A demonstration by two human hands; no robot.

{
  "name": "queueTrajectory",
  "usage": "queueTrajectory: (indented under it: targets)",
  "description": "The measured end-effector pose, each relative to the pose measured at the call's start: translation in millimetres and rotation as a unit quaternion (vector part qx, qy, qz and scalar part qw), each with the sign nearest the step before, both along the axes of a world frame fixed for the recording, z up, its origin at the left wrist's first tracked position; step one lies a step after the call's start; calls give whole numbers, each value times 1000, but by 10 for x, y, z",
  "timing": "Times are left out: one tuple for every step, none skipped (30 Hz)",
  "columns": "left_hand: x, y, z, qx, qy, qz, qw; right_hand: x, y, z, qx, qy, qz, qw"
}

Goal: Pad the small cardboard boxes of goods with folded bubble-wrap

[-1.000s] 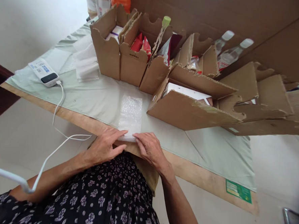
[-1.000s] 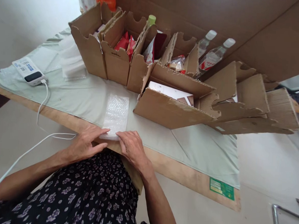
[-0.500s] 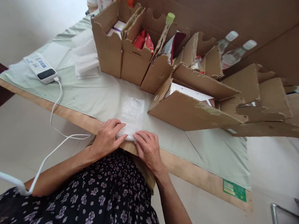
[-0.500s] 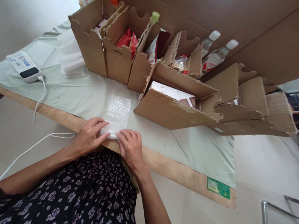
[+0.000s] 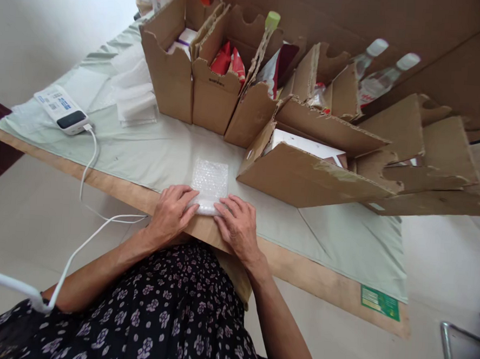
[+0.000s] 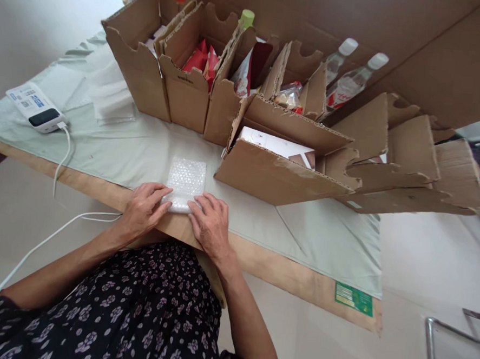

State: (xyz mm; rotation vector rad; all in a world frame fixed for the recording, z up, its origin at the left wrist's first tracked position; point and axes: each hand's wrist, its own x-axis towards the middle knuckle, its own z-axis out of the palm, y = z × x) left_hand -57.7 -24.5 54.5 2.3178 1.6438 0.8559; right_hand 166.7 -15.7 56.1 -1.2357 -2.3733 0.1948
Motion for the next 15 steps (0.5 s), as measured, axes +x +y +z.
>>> queueTrajectory:
  targets:
    - [-10,-43,16,9,-8,-15,1000,-1,28,6,-10,7,4,1000]
    - [-19,-84,31,13,-15,-30,999,-2,53,17,-25,19,9,999]
    - [-26,-117,45,11,-21,-42,999,-2,72,32,-44,33,15,998]
    - [-32,-136,54,4,-28,-48,998,-3,84,47,-65,46,21,997]
    - [-37,-138,57,-4,-34,-48,998,-6,91,61,-82,56,22,995]
    - [-41,-122,54,-10,-39,-42,998,-10,92,71,-93,61,15,994]
    - [-45,-88,44,-15,-39,-35,999,-17,90,77,-95,63,-1,994]
    - [-49,-40,29,-19,-35,-27,999,-25,87,77,-89,60,-21,994]
    - [-52,19,10,-23,-27,-17,999,-37,86,73,-77,54,-39,995]
    - [-54,84,-10,-26,-16,-4,1000,-51,89,65,-63,43,-47,996]
    - [-56,147,-30,-30,-6,11,999,-68,100,54,-52,29,-45,997]
    - [-57,204,-46,-33,2,26,999,-87,121,41,-46,12,-36,998]
    - [-57,248,-56,-34,2,41,999,-107,152,26,-45,-4,-24,999]
    - [-58,274,-57,-30,-5,56,998,-127,191,10,-48,-18,-15,999]
    - [-60,278,-47,-21,-22,70,997,-145,236,-5,-54,-27,-14,998]
